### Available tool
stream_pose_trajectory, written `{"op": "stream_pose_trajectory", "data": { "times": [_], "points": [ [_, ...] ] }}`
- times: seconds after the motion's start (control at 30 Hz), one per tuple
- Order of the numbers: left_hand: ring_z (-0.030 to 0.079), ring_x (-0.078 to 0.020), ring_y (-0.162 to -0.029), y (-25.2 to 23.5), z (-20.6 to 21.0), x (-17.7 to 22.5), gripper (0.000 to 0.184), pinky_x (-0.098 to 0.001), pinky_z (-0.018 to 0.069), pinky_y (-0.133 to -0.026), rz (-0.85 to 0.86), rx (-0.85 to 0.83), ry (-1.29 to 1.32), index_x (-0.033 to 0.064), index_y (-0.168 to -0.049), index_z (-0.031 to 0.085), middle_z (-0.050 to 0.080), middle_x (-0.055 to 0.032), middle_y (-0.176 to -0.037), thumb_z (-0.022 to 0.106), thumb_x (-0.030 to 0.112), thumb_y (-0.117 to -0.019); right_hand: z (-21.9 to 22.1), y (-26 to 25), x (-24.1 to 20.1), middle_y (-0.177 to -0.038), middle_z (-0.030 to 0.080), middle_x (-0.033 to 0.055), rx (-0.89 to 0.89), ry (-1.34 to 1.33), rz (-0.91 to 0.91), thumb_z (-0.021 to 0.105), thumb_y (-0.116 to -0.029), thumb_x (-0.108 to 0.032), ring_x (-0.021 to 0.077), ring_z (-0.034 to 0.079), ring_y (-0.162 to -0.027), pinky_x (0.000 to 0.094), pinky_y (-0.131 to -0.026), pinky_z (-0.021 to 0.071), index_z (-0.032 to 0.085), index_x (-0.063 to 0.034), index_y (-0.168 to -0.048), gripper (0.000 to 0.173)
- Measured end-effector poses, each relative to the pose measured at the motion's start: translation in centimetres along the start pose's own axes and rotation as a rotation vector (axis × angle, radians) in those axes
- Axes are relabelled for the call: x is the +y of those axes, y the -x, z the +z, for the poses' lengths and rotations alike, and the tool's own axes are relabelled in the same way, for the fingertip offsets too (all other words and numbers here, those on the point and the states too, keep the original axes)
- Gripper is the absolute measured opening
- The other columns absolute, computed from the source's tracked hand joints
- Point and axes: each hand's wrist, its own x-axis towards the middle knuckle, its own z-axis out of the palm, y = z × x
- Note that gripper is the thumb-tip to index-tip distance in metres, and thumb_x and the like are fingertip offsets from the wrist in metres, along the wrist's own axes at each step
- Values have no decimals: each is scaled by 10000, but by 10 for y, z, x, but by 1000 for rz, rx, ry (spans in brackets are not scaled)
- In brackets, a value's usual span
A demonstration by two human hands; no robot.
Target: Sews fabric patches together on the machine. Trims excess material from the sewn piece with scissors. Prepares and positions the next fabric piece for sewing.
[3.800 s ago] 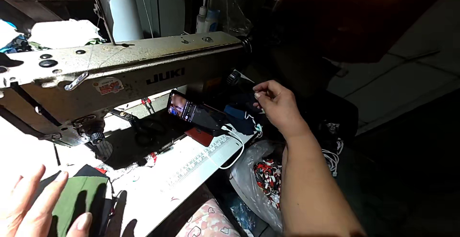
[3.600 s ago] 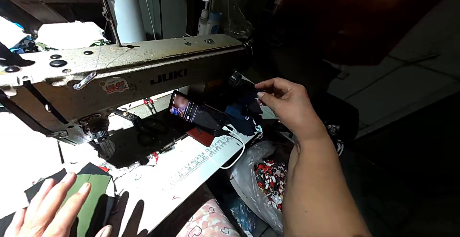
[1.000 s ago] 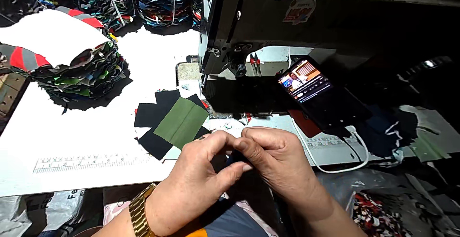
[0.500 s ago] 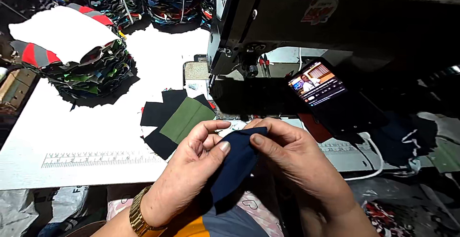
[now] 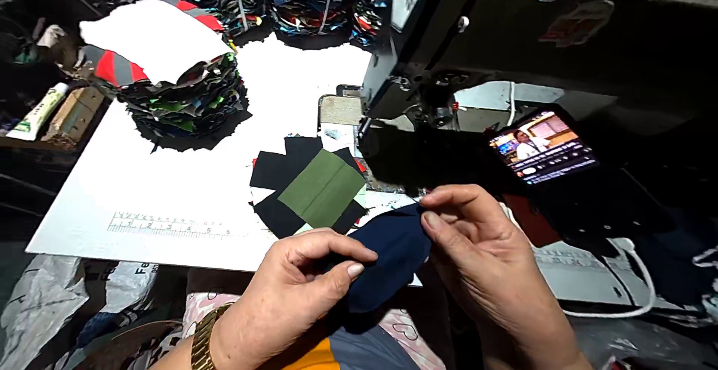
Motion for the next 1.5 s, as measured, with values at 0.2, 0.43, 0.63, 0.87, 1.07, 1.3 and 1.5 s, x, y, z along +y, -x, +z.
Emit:
{"op": "stream_pose_trajectory", "data": {
  "times": [0.2,0.43,0.63,0.87,1.07,1.3,1.5],
  "points": [
    [680,-95,-937,16,-14,4,189,-227,605,-812,13,52,-105,68,-1128,772,700,-24,-1020,689,69,-958,-5,0,6,-992,683,13,-107,56,-46,644,-985,-120,81,664,-895,218,-786,585,739,-131,-1065,125],
    [691,-115,-870,21,-26,5,185,-253,626,-747,48,189,-315,104,-1121,776,706,-6,-997,717,125,-947,9,-21,-3,-1034,709,-3,-162,336,-54,599,-962,-74,113,670,-935,233,-788,586,784,-133,-1106,241],
    [685,-83,-893,1,-46,13,247,-224,623,-739,141,297,-614,93,-1158,748,685,17,-1039,737,108,-912,27,-74,-7,-1047,699,-17,-273,550,-171,625,-940,-36,38,668,-966,170,-818,581,762,-80,-1139,245],
    [640,-41,-824,-26,-56,4,278,-157,562,-697,95,413,-857,58,-1164,747,651,-17,-1001,766,86,-888,41,-135,22,-988,648,53,-454,796,-390,619,-910,12,89,624,-919,207,-823,533,774,-64,-1130,279],
    [623,-47,-772,-31,-54,-1,299,-165,546,-648,-16,417,-924,74,-1190,735,636,-25,-1004,769,110,-896,46,-148,45,-979,631,100,-506,835,-464,628,-902,44,150,620,-891,246,-791,536,774,-44,-1129,284],
    [593,-39,-726,-35,-56,1,307,-156,515,-609,-72,391,-941,77,-1192,733,624,-15,-981,773,120,-890,47,-140,47,-943,586,101,-459,828,-440,608,-932,39,152,579,-835,234,-732,498,757,-14,-1160,278],
    [586,-43,-711,-38,-57,2,311,-160,510,-601,-82,384,-959,69,-1191,732,622,-24,-978,771,114,-886,45,-140,50,-924,599,87,-385,807,-442,600,-893,9,133,574,-822,223,-720,484,762,-30,-1142,299]
  ]
}}
